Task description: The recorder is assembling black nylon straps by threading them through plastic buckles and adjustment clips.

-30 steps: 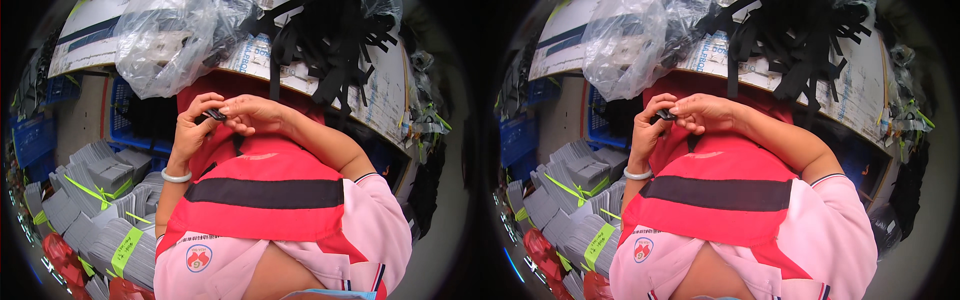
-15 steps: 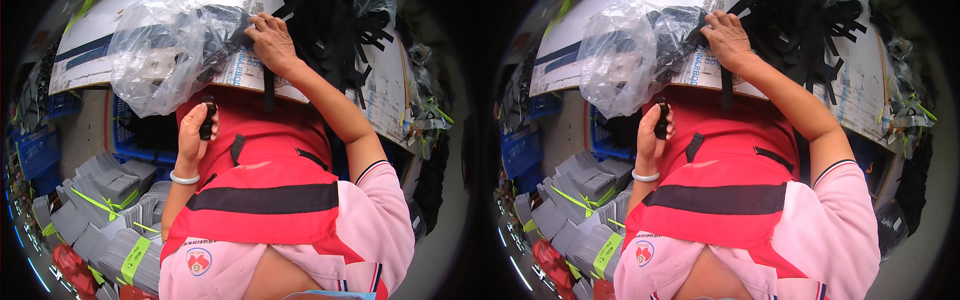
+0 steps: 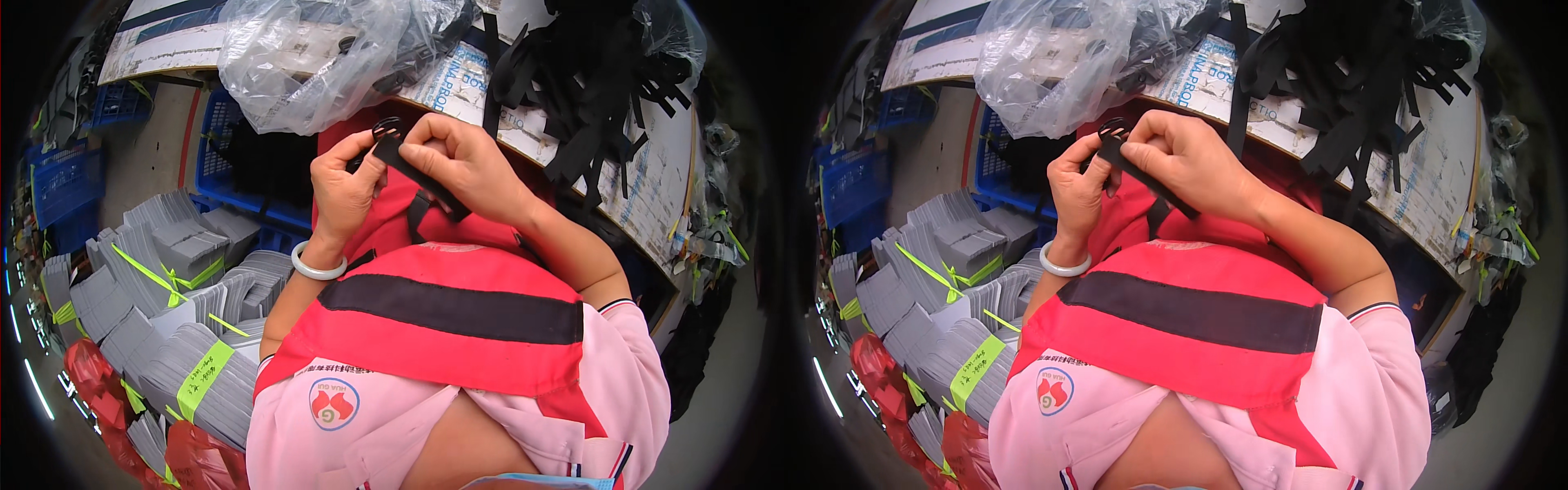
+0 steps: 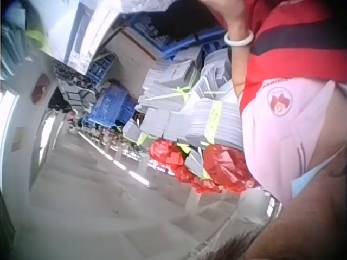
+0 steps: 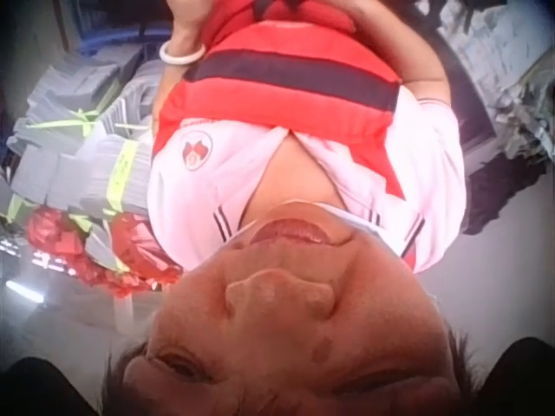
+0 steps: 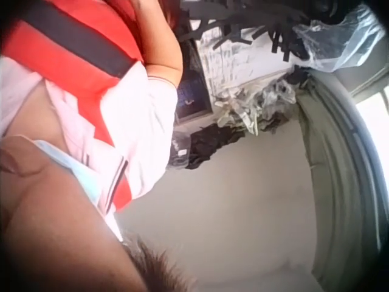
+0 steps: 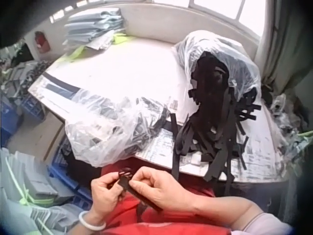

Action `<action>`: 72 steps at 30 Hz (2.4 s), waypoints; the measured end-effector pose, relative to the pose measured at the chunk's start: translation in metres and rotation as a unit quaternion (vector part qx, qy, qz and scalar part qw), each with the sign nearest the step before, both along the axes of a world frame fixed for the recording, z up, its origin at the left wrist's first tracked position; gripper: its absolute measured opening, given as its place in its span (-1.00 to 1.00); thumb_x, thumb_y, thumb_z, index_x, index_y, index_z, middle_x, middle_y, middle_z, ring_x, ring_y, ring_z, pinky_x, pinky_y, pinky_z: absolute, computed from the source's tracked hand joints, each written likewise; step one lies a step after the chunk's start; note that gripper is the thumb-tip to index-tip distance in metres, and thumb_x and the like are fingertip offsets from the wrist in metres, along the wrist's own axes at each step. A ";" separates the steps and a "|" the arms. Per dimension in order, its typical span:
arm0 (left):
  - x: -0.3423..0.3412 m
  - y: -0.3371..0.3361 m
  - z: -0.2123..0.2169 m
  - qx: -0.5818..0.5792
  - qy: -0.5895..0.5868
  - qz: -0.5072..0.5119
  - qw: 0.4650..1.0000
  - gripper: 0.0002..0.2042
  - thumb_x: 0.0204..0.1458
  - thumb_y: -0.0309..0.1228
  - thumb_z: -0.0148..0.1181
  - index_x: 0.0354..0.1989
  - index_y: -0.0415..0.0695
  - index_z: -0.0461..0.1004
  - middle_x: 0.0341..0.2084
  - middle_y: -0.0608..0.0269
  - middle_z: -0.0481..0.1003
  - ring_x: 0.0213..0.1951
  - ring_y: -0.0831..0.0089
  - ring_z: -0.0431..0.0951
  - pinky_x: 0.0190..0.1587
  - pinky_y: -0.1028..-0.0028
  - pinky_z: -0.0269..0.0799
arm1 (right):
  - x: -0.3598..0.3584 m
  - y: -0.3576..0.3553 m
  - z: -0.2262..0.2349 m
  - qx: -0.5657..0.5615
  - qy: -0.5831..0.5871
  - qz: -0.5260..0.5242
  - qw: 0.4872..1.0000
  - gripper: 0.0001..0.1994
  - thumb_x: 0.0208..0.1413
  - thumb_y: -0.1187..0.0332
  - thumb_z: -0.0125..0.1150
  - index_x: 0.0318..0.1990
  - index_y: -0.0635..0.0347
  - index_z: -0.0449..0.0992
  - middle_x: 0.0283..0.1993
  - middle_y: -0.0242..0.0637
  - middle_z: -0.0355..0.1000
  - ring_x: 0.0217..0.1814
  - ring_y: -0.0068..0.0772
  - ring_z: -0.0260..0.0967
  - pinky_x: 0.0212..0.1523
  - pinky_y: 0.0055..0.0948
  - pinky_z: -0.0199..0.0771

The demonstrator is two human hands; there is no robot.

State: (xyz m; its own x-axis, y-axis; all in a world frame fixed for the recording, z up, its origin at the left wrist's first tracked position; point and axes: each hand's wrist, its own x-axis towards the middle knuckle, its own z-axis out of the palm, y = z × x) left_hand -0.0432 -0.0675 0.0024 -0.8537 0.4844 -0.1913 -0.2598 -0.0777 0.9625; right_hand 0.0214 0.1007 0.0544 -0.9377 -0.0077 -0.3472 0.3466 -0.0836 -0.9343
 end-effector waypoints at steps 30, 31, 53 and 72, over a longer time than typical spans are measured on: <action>-0.003 0.003 -0.018 -0.009 0.067 0.055 0.996 -0.88 0.12 -0.53 0.21 -0.21 -0.28 0.57 -0.48 0.27 0.53 -0.62 0.68 0.41 -0.66 0.71 0.19 | 0.006 -0.006 -0.013 0.080 0.176 -0.124 0.973 -0.87 0.18 0.42 0.22 -0.19 0.28 0.51 -0.54 -0.45 0.40 -0.63 -0.72 0.27 -0.64 -0.71 0.22; -0.003 0.004 -0.018 -0.007 0.067 0.052 0.996 -0.88 0.12 -0.53 0.21 -0.21 -0.28 0.57 -0.48 0.27 0.53 -0.62 0.68 0.41 -0.66 0.71 0.19 | 0.003 -0.002 -0.016 0.082 0.175 -0.128 0.973 -0.87 0.18 0.42 0.22 -0.19 0.28 0.51 -0.54 -0.45 0.40 -0.63 -0.72 0.27 -0.64 -0.71 0.22; 0.000 -0.026 -0.013 0.050 -0.074 -0.064 0.994 -0.86 0.08 -0.55 0.24 -0.19 -0.23 0.60 -0.49 0.36 0.51 -0.59 0.71 0.41 -0.63 0.70 0.23 | -0.014 0.015 -0.056 -0.132 -0.067 -0.024 0.989 -0.75 0.26 0.21 0.12 -0.18 0.24 0.50 -0.56 -0.49 0.33 -0.67 -0.75 0.22 -0.66 -0.73 0.20; -0.045 -0.180 -0.031 0.051 -0.106 0.262 0.958 -0.64 0.19 -0.57 0.02 0.18 -0.18 0.29 0.00 0.13 0.43 -0.24 0.49 0.45 -0.32 0.53 0.40 | -0.069 0.152 -0.067 0.760 0.310 -0.170 0.546 -0.83 0.20 0.38 0.15 -0.11 0.19 0.56 -0.38 -0.18 0.50 -0.48 -0.45 0.38 -0.41 -0.50 0.39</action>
State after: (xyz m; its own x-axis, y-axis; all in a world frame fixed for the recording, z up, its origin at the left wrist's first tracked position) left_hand -0.0884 -0.2474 -0.0282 -0.9322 0.0249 -0.3612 -0.3475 -0.3412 0.8734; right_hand -0.0472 0.2530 -0.0129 -0.7363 0.0582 0.6741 0.1298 0.9899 0.0563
